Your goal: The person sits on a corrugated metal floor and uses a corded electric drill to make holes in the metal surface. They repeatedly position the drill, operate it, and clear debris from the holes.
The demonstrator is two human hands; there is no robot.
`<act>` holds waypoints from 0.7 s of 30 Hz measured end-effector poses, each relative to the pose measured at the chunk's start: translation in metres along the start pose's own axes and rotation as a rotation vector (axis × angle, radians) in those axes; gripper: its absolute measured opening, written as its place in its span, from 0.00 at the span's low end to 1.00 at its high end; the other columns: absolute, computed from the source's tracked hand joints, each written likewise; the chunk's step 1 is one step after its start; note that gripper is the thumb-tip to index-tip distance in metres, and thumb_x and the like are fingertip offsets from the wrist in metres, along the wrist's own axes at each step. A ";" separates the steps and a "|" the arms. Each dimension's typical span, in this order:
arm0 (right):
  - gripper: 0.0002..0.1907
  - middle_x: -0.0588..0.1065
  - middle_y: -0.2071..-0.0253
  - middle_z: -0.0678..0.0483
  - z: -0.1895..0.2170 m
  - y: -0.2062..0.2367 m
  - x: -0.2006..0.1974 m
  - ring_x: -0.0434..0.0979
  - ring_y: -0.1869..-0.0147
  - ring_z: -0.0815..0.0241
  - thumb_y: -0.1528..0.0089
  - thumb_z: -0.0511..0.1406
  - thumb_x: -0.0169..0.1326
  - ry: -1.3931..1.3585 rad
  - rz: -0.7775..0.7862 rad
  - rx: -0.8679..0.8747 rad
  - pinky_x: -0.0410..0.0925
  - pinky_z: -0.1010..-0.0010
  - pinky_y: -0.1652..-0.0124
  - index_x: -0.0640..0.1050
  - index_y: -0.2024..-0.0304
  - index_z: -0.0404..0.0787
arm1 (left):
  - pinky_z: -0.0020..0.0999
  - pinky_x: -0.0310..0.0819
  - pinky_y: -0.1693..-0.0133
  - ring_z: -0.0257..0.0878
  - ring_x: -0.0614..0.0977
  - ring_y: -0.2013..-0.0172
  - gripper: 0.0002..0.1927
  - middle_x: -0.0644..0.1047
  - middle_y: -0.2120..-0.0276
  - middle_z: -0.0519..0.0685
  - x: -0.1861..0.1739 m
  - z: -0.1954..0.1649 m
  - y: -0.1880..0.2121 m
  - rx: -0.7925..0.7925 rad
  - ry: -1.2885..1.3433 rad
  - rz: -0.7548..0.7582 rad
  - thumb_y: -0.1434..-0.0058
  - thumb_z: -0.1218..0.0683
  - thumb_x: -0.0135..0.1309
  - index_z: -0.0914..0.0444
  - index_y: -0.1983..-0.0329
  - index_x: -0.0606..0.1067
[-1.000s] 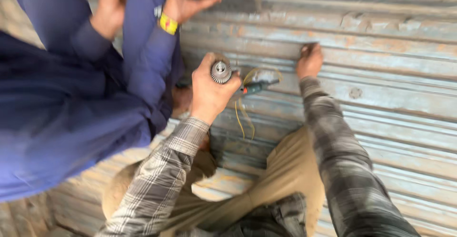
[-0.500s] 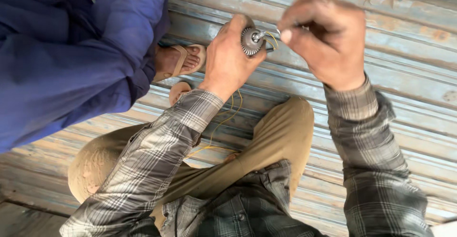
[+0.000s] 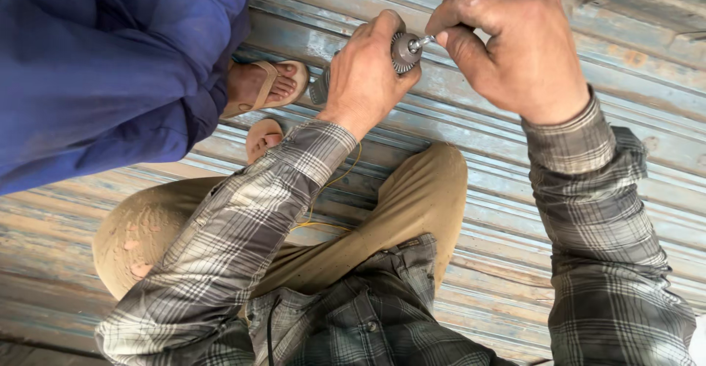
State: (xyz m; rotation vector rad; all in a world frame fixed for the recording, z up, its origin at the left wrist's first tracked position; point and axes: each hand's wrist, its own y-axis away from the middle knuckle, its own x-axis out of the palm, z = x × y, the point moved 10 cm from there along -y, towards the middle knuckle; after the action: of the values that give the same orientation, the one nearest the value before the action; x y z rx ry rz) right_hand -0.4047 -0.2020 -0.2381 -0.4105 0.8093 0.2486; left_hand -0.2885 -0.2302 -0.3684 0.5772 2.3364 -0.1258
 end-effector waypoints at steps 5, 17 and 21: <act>0.07 0.76 0.59 0.47 0.001 0.007 -0.002 0.79 0.55 0.52 0.37 0.20 0.60 -0.064 0.007 0.013 0.72 0.66 0.55 0.79 0.59 0.32 | 0.50 0.75 0.57 0.54 0.80 0.54 0.26 0.78 0.58 0.54 0.001 -0.007 0.000 0.023 -0.009 0.002 0.50 0.53 0.70 0.63 0.53 0.69; 0.08 0.77 0.58 0.47 0.001 0.016 -0.008 0.80 0.54 0.52 0.36 0.19 0.60 -0.028 -0.034 0.000 0.72 0.68 0.53 0.79 0.58 0.32 | 0.51 0.74 0.58 0.56 0.79 0.54 0.27 0.78 0.58 0.55 0.006 -0.015 0.001 0.047 -0.026 0.014 0.51 0.52 0.71 0.63 0.53 0.69; 0.06 0.77 0.58 0.46 -0.006 0.017 -0.007 0.80 0.55 0.51 0.34 0.21 0.61 -0.111 -0.033 0.080 0.72 0.66 0.54 0.79 0.57 0.32 | 0.52 0.74 0.57 0.56 0.79 0.54 0.28 0.78 0.59 0.56 0.007 -0.014 0.001 0.050 -0.027 0.013 0.51 0.52 0.71 0.63 0.53 0.69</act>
State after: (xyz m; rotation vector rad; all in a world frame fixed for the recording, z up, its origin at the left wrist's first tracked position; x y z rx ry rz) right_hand -0.4194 -0.1902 -0.2412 -0.3320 0.7003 0.2064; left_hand -0.3014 -0.2228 -0.3625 0.6112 2.3086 -0.1850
